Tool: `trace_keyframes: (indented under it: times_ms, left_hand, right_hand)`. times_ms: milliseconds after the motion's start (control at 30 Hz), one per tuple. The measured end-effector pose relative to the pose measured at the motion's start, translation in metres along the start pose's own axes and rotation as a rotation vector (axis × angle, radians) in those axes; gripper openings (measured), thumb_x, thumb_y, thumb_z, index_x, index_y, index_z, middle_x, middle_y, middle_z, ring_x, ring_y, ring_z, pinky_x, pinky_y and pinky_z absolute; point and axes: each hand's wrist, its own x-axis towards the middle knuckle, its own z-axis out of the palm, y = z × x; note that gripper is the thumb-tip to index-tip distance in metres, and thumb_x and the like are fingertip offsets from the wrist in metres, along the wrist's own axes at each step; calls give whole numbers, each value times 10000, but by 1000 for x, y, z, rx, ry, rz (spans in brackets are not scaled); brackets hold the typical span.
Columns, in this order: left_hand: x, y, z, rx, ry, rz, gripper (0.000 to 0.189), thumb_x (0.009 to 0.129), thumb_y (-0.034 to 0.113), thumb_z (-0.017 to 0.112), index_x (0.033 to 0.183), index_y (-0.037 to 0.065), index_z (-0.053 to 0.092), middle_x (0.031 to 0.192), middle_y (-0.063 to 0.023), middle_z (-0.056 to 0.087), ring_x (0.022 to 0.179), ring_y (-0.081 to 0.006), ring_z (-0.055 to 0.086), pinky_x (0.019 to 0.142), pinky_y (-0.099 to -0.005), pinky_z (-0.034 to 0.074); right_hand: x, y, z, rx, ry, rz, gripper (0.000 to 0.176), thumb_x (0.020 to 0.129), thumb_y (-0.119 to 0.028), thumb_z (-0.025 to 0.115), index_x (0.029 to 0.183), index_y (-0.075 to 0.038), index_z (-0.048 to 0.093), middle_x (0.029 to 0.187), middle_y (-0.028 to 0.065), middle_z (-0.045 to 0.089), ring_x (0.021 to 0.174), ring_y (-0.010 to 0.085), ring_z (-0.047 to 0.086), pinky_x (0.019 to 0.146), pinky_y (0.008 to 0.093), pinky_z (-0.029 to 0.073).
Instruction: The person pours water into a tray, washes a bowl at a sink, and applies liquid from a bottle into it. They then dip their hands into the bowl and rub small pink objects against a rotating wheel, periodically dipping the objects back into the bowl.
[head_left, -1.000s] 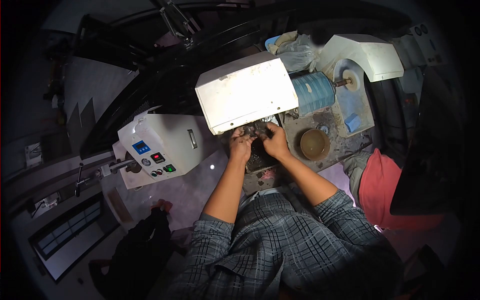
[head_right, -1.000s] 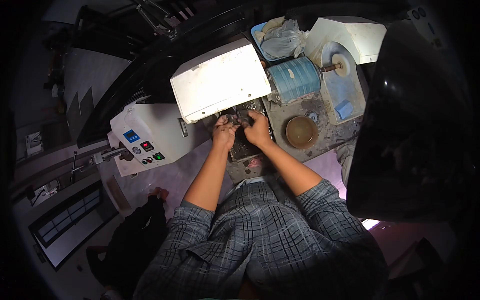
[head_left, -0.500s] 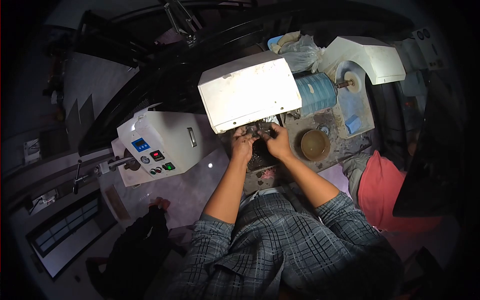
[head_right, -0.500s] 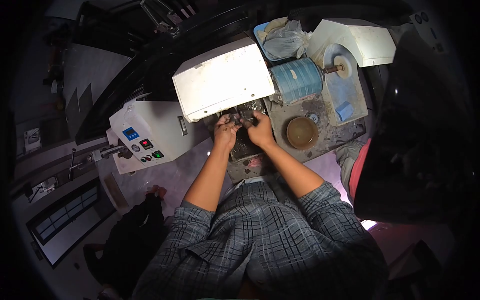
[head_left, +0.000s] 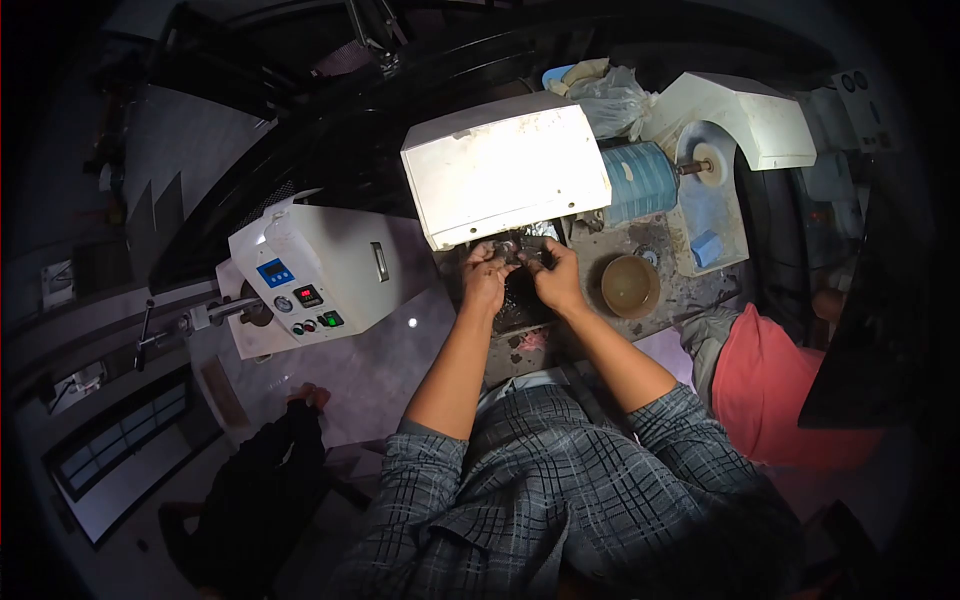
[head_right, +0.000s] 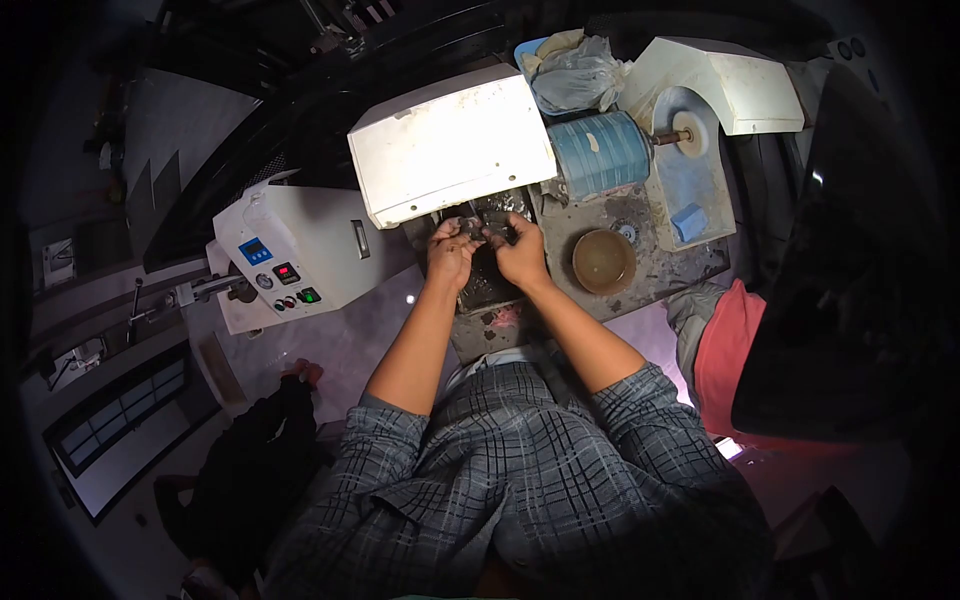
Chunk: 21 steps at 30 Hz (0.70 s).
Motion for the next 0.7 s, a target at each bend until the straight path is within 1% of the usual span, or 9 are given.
trace_keyframes:
  times_ms: [167, 233, 300, 367, 400, 467, 600, 667, 700]
  left_hand:
    - [34, -10, -14, 16, 89, 6, 201, 776, -122, 399, 886, 16, 497, 913, -149, 593, 763, -273, 642, 643, -353, 543]
    - [40, -5, -12, 70, 185, 21, 199, 783, -125, 393, 883, 15, 495, 913, -145, 595, 752, -283, 647, 636, -355, 543]
    - [34, -2, -12, 76, 188, 14, 204, 790, -123, 393, 890, 18, 501, 914, -130, 589, 741, -282, 649, 630, -358, 540]
    - [24, -2, -14, 111, 15, 21, 210, 795, -116, 412, 908, 30, 511, 908, -115, 585, 747, -267, 642, 647, -361, 540]
    - [18, -4, -15, 109, 16, 20, 210, 795, -116, 412, 908, 30, 511, 908, -115, 585, 747, -267, 642, 647, -361, 540]
    - [6, -8, -10, 21, -43, 17, 221, 803, -111, 430, 929, 46, 519, 903, -101, 595, 785, -247, 631, 672, -360, 536]
    - [0, -14, -1, -5, -20, 47, 226, 811, -108, 444, 936, 62, 524, 914, -88, 612, 825, -232, 620, 700, -355, 530]
    - [5, -19, -3, -49, -29, 31, 223, 824, -105, 451, 941, 67, 530, 938, -86, 617, 849, -233, 618, 720, -354, 528]
    - [6, -21, -5, -50, -28, 28, 223, 824, -105, 451, 941, 67, 530, 938, -86, 617, 849, -233, 618, 720, -354, 528]
  right_hand:
    - [22, -8, 8, -129, 13, 49, 147, 770, 76, 597, 900, 30, 650, 869, 70, 674, 797, 118, 597, 749, 257, 470]
    - [29, -8, 13, -22, 33, 190, 141, 771, 77, 593, 892, 33, 649, 868, 73, 674, 792, 116, 594, 739, 251, 468]
    - [25, -5, 11, 31, 19, 180, 144, 768, 82, 594, 893, 34, 648, 856, 77, 671, 784, 109, 590, 740, 247, 467]
    - [13, -3, 6, -63, -18, 113, 175, 773, 100, 578, 917, 27, 644, 867, 66, 664, 798, 108, 589, 753, 249, 467]
    - [7, -2, 4, -65, -19, 115, 175, 773, 100, 578, 917, 27, 644, 867, 66, 664, 798, 108, 589, 753, 249, 467]
    - [-2, 3, 1, 16, 15, -5, 195, 746, 81, 595, 925, 25, 649, 865, 99, 663, 808, 128, 606, 764, 280, 477]
    - [-4, 0, -6, 40, 22, -26, 230, 746, 94, 585, 959, 29, 641, 924, 127, 658, 863, 155, 615, 804, 296, 477]
    - [2, 2, -7, -101, 31, -88, 255, 725, 99, 582, 963, 31, 643, 940, 151, 659, 892, 216, 634, 814, 312, 479]
    - [3, 3, -7, -103, 31, -86, 255, 725, 99, 582, 963, 31, 643, 940, 151, 659, 892, 216, 634, 814, 312, 479]
